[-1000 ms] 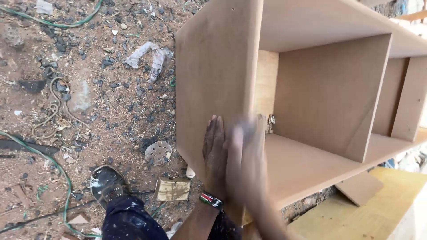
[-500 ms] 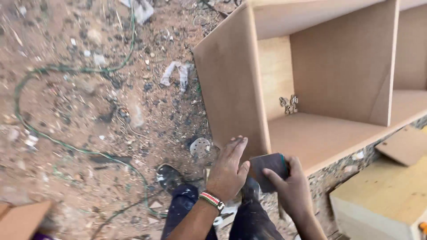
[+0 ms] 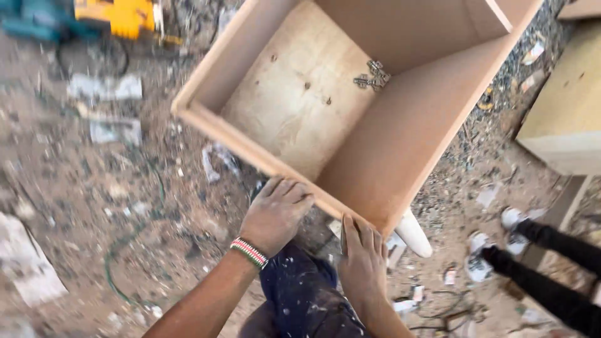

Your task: The person sands the edges and interior surfaces of a wooden cabinet using a sanding block. They work on the top edges, side panels, and inside corners of the cabinet structure.

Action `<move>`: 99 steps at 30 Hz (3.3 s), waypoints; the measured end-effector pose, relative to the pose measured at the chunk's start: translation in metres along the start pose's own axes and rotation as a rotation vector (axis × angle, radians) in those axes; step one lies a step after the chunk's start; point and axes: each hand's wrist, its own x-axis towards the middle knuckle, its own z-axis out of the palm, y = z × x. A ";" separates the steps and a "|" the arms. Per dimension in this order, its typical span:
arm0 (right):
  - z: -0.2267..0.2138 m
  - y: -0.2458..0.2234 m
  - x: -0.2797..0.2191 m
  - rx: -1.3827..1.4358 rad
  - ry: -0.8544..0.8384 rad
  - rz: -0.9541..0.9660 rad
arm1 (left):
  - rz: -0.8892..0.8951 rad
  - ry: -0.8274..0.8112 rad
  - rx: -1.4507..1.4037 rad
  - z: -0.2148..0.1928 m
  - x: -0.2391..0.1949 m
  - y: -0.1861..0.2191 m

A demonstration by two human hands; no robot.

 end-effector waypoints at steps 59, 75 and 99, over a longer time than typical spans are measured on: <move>0.025 -0.137 0.002 0.509 -0.117 1.302 | -0.458 -1.307 -0.140 -0.021 0.125 -0.157; -0.034 -0.153 0.048 0.597 -0.351 1.067 | -0.437 -1.268 0.027 -0.023 0.125 -0.163; -0.015 -0.193 0.079 0.455 -0.349 1.160 | -0.445 -1.204 0.001 -0.005 0.117 -0.175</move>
